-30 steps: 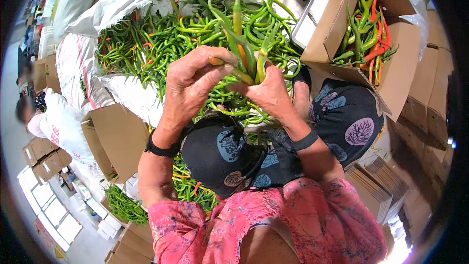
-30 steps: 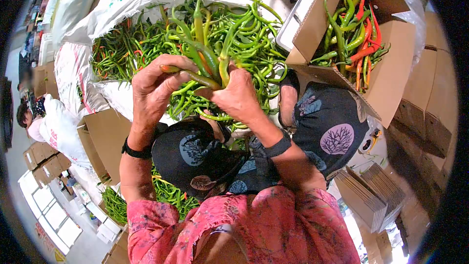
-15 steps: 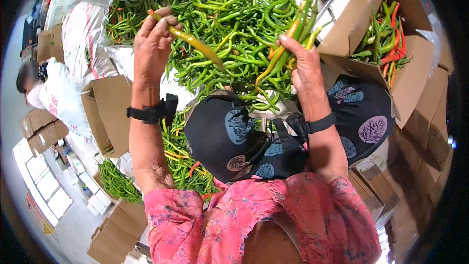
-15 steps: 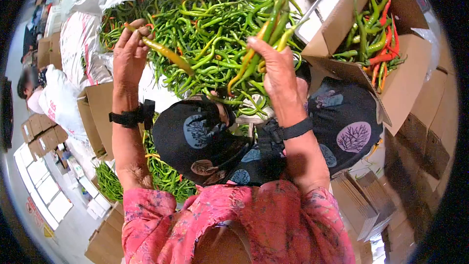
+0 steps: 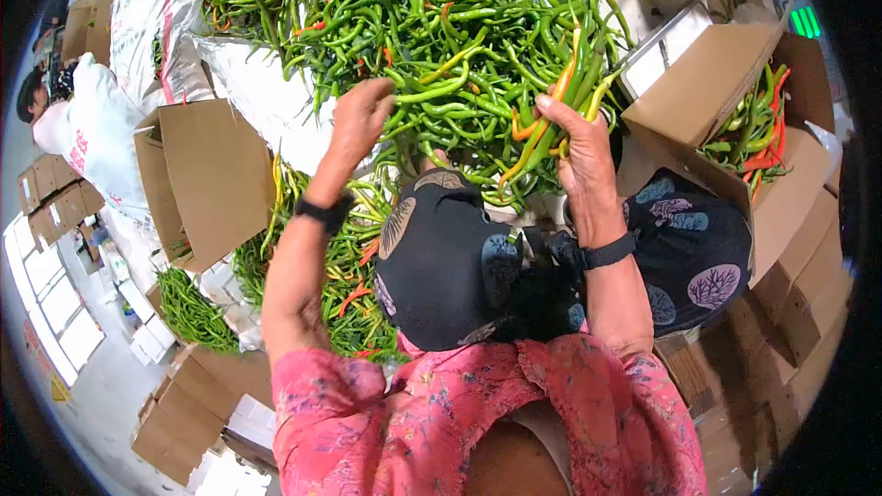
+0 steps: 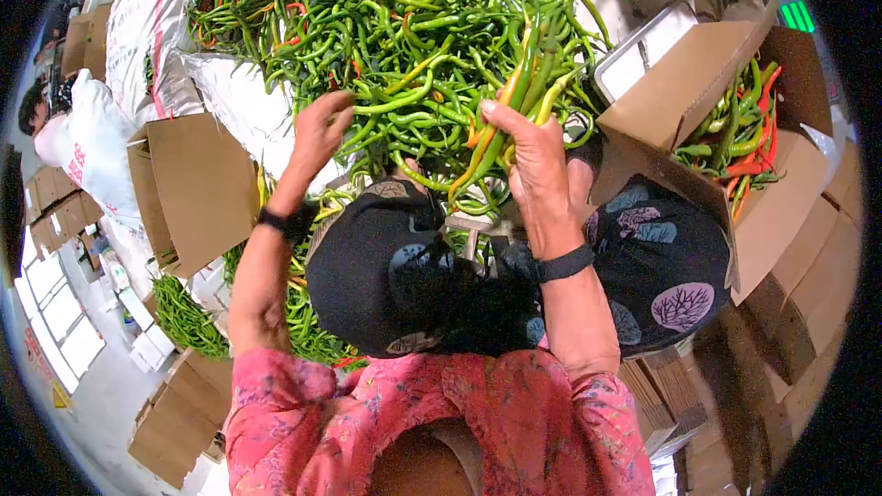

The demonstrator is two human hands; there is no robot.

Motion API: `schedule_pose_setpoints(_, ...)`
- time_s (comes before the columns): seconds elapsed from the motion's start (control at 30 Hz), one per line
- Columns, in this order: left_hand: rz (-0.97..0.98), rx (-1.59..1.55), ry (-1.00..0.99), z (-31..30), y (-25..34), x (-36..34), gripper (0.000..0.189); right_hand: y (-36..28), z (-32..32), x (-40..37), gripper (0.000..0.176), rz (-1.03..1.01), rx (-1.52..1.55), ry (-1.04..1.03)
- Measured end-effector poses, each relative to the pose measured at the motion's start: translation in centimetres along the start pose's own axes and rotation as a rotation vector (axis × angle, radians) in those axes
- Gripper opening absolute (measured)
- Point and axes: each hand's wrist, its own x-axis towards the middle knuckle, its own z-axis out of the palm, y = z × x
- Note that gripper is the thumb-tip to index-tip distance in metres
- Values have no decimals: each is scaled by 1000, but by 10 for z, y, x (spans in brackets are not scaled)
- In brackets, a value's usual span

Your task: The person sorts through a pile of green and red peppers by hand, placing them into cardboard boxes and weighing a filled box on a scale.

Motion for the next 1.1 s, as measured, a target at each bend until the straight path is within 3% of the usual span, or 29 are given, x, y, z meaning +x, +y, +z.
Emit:
schedule_pose_setpoints(0.1,207,424,46,53,10,44,24,2,-1,2,28,46,-21,-7)
schedule_pose_setpoints(0.17,98,514,-77,82,-1,55,18,1,-2,4,30,27,-114,26)
schedule_pose_setpoints(0.23,100,481,-83,75,13,61,15,-3,-2,5,32,-9,-142,43)
schedule_pose_setpoints(0.3,284,304,55,52,22,60,15,-2,-1,5,37,23,-150,39)
schedule_pose_setpoints(0.37,159,-86,232,21,45,57,16,4,2,7,40,35,-129,22)
schedule_pose_setpoints(0.43,-14,-338,279,-17,84,50,16,7,5,5,48,51,-116,-57)
schedule_pose_setpoints(0.5,-150,-674,161,-38,126,45,15,3,17,-1,50,22,-132,-132)
schedule_pose_setpoints(0.6,-256,-912,-185,-14,159,42,19,-13,27,-13,45,50,-284,-284)
schedule_pose_setpoints(0.63,-262,-836,-308,-7,156,48,24,-13,29,-14,40,63,-312,-266)
schedule_pose_setpoints(0.7,-240,-838,-241,13,136,68,28,-10,20,-8,34,49,-406,-198)
schedule_pose_setpoints(0.73,-157,-670,-57,28,110,81,35,-10,14,-5,31,39,-385,-129)
schedule_pose_setpoints(0.77,-224,-548,88,37,90,95,46,-9,10,-2,29,31,-364,-62)
schedule_pose_setpoints(0.8,-331,-409,111,51,56,110,54,-4,4,2,27,31,-230,-41)
schedule_pose_setpoints(0.83,-265,-224,198,62,37,118,44,-3,6,3,27,31,-232,-42)
schedule_pose_setpoints(0.9,-199,-163,104,76,21,125,33,-3,8,3,27,-34,-208,13)
schedule_pose_setpoints(1.0,-112,-235,158,83,25,124,21,-3,1,7,30,17,-235,-2)
schedule_pose_setpoints(1.1,-345,-881,187,32,73,107,18,1,-9,12,31,45,-131,31)
